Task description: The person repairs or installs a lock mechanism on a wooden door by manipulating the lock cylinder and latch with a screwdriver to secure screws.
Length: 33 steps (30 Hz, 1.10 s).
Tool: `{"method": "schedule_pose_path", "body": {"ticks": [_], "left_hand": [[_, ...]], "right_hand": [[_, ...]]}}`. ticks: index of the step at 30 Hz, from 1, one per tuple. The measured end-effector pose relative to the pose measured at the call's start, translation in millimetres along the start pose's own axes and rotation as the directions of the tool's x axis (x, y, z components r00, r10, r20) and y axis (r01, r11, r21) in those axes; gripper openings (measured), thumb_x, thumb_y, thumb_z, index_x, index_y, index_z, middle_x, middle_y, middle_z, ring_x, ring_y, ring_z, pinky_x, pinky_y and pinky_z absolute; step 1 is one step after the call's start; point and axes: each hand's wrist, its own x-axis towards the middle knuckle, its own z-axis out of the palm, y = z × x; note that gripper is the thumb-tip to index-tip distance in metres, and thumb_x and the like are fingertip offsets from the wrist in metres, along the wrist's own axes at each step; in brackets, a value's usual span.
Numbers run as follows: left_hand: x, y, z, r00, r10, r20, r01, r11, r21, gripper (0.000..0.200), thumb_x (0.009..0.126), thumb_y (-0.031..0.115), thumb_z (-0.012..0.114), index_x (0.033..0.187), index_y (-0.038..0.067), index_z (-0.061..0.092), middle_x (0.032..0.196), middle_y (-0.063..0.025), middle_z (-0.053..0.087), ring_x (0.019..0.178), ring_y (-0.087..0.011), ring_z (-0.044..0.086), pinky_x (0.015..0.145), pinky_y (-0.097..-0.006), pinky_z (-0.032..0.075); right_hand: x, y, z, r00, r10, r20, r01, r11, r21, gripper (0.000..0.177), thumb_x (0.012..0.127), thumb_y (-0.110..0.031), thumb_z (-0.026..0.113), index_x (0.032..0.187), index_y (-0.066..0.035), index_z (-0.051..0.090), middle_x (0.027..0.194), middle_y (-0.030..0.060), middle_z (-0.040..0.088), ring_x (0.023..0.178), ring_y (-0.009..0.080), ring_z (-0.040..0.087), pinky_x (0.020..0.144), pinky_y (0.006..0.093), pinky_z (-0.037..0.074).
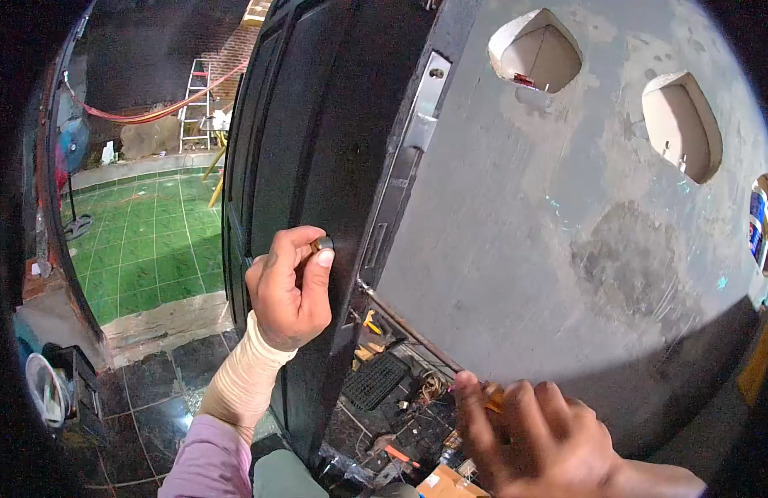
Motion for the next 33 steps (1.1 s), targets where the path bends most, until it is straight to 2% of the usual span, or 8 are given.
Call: {"method": "schedule_pose_path", "body": {"ticks": [4,9,13,17,20,26,31,33], "left_hand": [[0.7,-5.3,3.3,0.998,0.05,-0.028,-0.051,0.998,-0.036,0.013,0.092,0.002,0.06,0.103,-0.004,0.058,0.071,-0.0143,0.066,0.061,-0.0224,0.068,0.056,-0.0293,0.05],[-0.5,-4.5,8.0,0.997,0.053,-0.062,-0.053,0.999,-0.007,0.011,0.092,0.002,0.061,0.101,-0.003,0.059,0.07,-0.0132,0.065,0.059,-0.0234,0.067,0.055,-0.0297,0.049],[0.5,-1.2,3.0,0.999,0.047,-0.028,-0.046,0.999,0.012,0.01,0.093,0.002,0.06,0.102,-0.003,0.058,0.07,-0.0132,0.065,0.059,-0.0234,0.067,0.055,-0.0295,0.049],[-0.9,-2.9,3.0,0.999,0.044,-0.029,-0.045,0.999,-0.017,0.01,0.094,0.002,0.059,0.102,-0.003,0.058,0.07,-0.0137,0.065,0.06,-0.0231,0.068,0.055,-0.029,0.049],[-0.2,-1.2,3.4,0.999,0.029,-0.037,-0.03,0.999,-0.033,0.011,0.093,0.002,0.06,0.103,-0.003,0.058,0.071,-0.0141,0.066,0.061,-0.023,0.069,0.055,-0.029,0.049],[0.2,-12.8,5.9,0.996,0.076,-0.047,-0.079,0.993,-0.083,0.015,0.091,0.002,0.064,0.104,-0.004,0.059,0.072,-0.0146,0.066,0.063,-0.0227,0.07,0.057,-0.0282,0.051],[0.0,-9.1,16.5,0.995,0.088,-0.055,-0.088,0.996,0.001,0.014,0.092,0.005,0.065,0.103,-0.002,0.061,0.074,-0.0136,0.067,0.064,-0.0261,0.07,0.059,-0.0311,0.052],[-1.3,-9.6,24.0,0.996,0.074,-0.053,-0.074,0.997,-0.007,0.012,0.092,0.005,0.063,0.102,-0.001,0.06,0.073,-0.0134,0.066,0.062,-0.0263,0.068,0.057,-0.0318,0.05]], "right_hand": [[18.2,1.4,-8.3,0.791,0.503,0.347,-0.478,0.156,0.864,0.027,0.092,-0.003,0.058,0.117,0.004,0.062,0.079,0.0097,0.063,0.058,0.0115,0.055,0.05,0.0248,0.044],[5.0,7.7,0.6,0.666,0.321,0.673,-0.351,-0.662,0.663,0.028,0.095,-0.006,0.057,0.122,0.002,0.058,0.077,0.0057,0.063,0.054,0.0094,0.052,0.048,0.024,0.041],[9.0,12.7,-4.9,0.851,0.405,0.334,-0.438,0.197,0.877,0.037,0.085,0.0,0.065,0.122,0.001,0.062,0.077,0.0075,0.059,0.06,0.0132,0.054,0.052,0.0294,0.047],[0.0,7.2,-5.8,0.996,0.087,0.004,-0.087,0.989,0.116,0.055,0.069,0.001,0.071,0.123,0.002,0.065,0.078,0.0084,0.057,0.063,0.0165,0.055,0.049,0.0296,0.048],[1.3,-0.2,-6.9,0.996,-0.056,0.072,0.073,0.963,-0.261,0.059,0.068,0.001,0.072,0.126,0.005,0.062,0.08,0.0064,0.059,0.064,0.0155,0.056,0.041,0.0261,0.045],[14.9,-12.4,-1.6,0.965,0.258,-0.042,-0.229,0.91,0.346,0.046,0.079,0.003,0.063,0.125,0.009,0.058,0.076,0.0074,0.059,0.058,0.0141,0.055,0.045,0.0298,0.045],[33.2,11.8,-24.9,0.578,0.465,0.67,-0.653,-0.228,0.722,0.027,0.097,-0.016,0.064,0.114,0.005,0.063,0.073,0.0079,0.067,0.058,0.0073,0.055,0.048,0.0224,0.041],[13.8,24.1,-4.8,0.679,0.403,0.614,-0.595,-0.188,0.781,0.029,0.098,-0.013,0.062,0.121,0.004,0.059,0.078,0.0041,0.065,0.059,0.0069,0.055,0.048,0.0219,0.038]]}}
